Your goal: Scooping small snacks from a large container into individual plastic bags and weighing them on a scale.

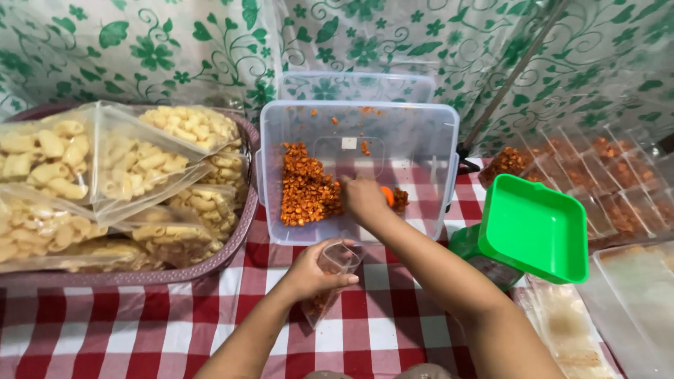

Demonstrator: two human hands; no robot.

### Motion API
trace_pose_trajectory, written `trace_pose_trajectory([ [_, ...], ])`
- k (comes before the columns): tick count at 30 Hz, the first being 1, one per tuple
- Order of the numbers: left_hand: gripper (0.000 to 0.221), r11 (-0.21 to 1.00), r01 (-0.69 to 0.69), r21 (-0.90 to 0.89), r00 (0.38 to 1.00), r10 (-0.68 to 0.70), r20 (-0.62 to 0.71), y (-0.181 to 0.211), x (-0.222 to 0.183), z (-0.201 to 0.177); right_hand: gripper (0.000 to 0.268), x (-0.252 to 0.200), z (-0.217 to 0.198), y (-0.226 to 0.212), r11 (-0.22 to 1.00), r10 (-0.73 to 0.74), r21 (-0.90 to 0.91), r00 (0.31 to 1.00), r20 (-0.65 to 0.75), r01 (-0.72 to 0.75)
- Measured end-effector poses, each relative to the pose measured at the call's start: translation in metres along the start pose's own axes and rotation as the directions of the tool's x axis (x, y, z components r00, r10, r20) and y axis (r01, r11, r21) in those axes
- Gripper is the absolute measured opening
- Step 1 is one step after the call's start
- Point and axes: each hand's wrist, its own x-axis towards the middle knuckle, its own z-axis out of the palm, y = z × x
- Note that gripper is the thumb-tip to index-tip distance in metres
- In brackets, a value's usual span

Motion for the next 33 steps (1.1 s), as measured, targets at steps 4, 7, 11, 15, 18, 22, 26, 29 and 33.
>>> trace_pose_trajectory([
  [4, 0.078, 0.982, -0.061, -0.176, 0.998, 0.060, -0.011, -0.023, 0.013, 0.009, 0.026, 0.032, -0.004, -0.027, 0.988, 0.075, 0.133, 0.996, 0.040, -0.080],
  [7, 0.076, 0.984, -0.124, -0.128, 0.992, 0.119, -0.043, -0.027, 0.014, 0.008, 0.029, 0.049, -0.022, -0.052, 0.966, 0.138, 0.210, 0.987, 0.082, -0.152],
  [11, 0.079, 0.987, -0.136, -0.080, 0.990, 0.132, -0.054, -0.021, 0.010, 0.009, 0.026, 0.046, -0.031, -0.068, 0.871, 0.237, 0.422, 0.967, 0.091, -0.253],
  [15, 0.074, 0.968, -0.133, -0.212, 0.991, 0.130, -0.028, -0.027, 0.014, 0.003, 0.029, 0.044, -0.032, -0.060, 0.704, 0.372, 0.610, 0.920, 0.121, -0.365],
  [18, 0.073, 0.959, -0.123, -0.255, 0.992, 0.125, -0.006, -0.023, 0.011, 0.003, 0.032, 0.049, -0.003, -0.035, 0.529, 0.479, 0.702, 0.850, 0.217, -0.477],
  [22, 0.075, 0.943, -0.125, -0.309, 0.992, 0.124, -0.021, -0.037, 0.015, -0.003, 0.030, 0.055, 0.017, -0.030, 0.434, 0.501, 0.766, 0.834, 0.234, -0.475],
  [26, 0.071, 0.938, -0.178, -0.298, 0.983, 0.159, -0.087, -0.041, 0.017, -0.004, 0.030, 0.057, 0.015, -0.032, 0.165, 0.553, 0.830, 0.747, 0.369, -0.532],
  [29, 0.068, 0.914, -0.179, -0.363, 0.982, 0.145, -0.120, -0.043, 0.019, 0.000, 0.031, 0.059, 0.006, -0.028, -0.047, 0.538, 0.863, 0.716, 0.446, -0.503],
  [33, 0.066, 0.882, -0.182, -0.435, 0.982, 0.142, -0.121, -0.051, 0.023, 0.003, 0.029, 0.057, 0.006, -0.025, -0.177, 0.540, 0.862, 0.685, 0.489, -0.476],
])
